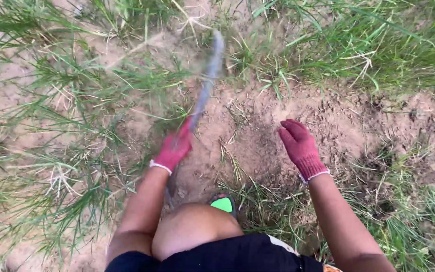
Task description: Using a curved blade to clear grass and weeds from a dirt patch.
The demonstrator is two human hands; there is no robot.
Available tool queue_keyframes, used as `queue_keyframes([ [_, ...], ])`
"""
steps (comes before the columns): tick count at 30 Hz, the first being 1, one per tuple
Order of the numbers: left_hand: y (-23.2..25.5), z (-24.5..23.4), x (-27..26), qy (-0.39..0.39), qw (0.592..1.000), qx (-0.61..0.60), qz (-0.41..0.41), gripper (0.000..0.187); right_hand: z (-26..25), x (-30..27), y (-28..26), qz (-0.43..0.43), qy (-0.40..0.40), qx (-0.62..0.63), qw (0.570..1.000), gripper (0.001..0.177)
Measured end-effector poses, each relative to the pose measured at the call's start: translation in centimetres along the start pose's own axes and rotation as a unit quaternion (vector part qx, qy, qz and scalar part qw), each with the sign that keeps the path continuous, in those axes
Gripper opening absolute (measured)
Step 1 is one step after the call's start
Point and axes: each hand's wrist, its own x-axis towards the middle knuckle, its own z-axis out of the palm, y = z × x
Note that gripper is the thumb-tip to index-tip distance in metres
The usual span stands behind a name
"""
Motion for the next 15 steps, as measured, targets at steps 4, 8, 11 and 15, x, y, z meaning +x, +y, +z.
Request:
queue_keyframes([
  [4,4.2,-1.3,0.3,0.113,0.871,-0.444,-0.175,0.054,0.2,0.4,1.7,-0.009,0.014,-0.012,1.000,0.038],
  [8,4.7,5.1,0.1,-0.067,0.984,-0.145,0.073,0.052,-0.7,1.0,0.4,-0.003,0.021,0.001,1.000,0.037],
  [11,4.5,5.1,-0.5,-0.042,0.955,0.110,0.273,0.064,-1.3,0.4,0.8,-0.007,0.030,0.019,0.999,0.037],
  [15,4.1,2.6,2.6,0.008,0.994,-0.103,0.023,0.065,-2.6,0.0,3.2,-0.048,0.080,0.022,0.995,0.034],
])
